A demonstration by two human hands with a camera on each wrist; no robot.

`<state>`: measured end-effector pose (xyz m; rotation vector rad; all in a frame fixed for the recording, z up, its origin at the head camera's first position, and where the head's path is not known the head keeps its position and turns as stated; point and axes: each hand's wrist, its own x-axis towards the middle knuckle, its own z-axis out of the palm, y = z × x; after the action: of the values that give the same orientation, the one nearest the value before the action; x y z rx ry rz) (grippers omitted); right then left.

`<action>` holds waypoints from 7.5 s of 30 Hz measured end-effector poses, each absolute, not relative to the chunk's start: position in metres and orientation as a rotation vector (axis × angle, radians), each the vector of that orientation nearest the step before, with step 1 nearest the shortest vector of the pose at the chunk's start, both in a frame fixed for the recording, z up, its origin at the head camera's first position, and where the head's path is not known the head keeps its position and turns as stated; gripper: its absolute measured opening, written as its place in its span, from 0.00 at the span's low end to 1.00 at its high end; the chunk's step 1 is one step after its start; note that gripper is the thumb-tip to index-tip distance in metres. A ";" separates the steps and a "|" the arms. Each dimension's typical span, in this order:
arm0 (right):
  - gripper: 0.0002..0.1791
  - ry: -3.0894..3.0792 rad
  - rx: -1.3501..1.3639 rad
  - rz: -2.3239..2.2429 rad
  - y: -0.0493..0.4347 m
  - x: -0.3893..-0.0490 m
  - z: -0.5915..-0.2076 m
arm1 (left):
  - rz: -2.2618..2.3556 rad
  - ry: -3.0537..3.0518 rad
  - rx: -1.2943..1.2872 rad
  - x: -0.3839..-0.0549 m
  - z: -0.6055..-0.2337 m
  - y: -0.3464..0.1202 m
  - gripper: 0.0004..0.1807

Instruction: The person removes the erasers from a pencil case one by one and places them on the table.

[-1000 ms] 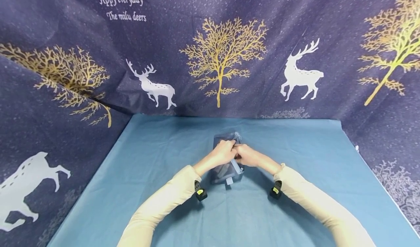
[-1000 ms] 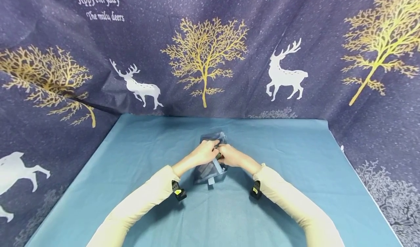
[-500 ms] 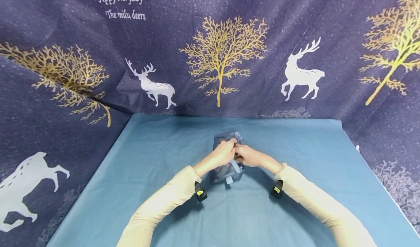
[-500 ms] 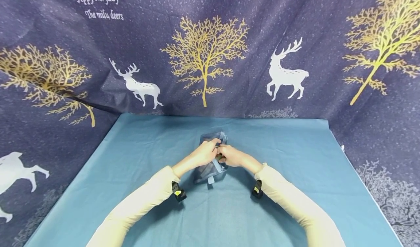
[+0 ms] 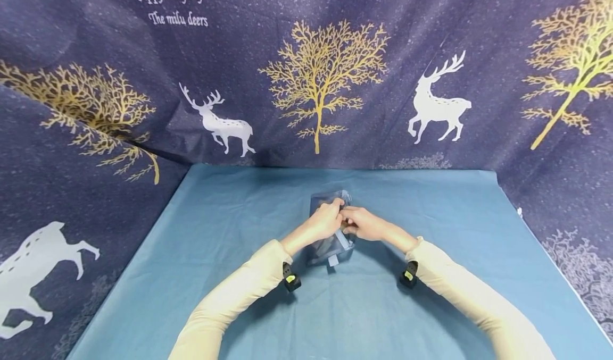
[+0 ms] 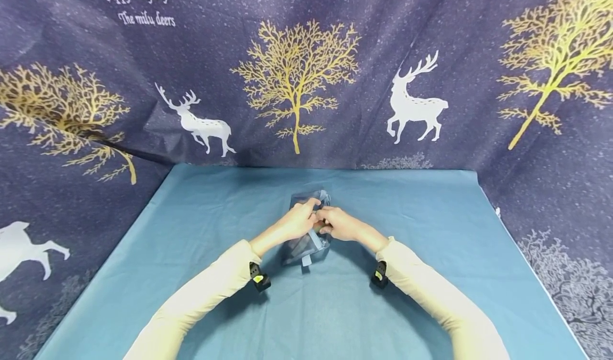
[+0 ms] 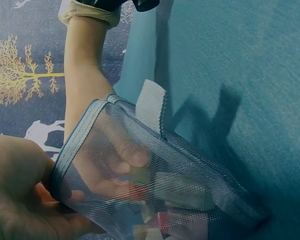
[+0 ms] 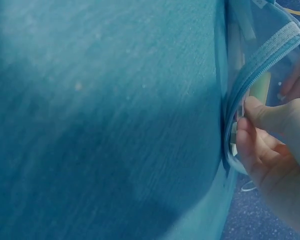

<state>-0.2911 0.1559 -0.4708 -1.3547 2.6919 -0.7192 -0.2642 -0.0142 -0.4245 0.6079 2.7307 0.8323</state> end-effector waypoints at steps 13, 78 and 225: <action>0.10 2.716 -1.334 -0.781 0.162 -0.291 -0.468 | 0.890 2.773 0.590 -0.264 -0.426 -0.015 0.23; 0.12 2.777 -1.044 -0.877 0.198 -0.289 -0.468 | 0.971 2.909 0.646 -0.259 -0.440 -0.016 0.23; 0.07 3.087 -0.660 -0.887 0.229 -0.294 -0.464 | 1.114 3.043 0.625 -0.253 -0.444 -0.012 0.21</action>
<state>-0.2944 0.2291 -0.4636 -0.6603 3.0873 -0.8872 -0.2527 -0.0119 -0.4437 0.6247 3.0432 1.1145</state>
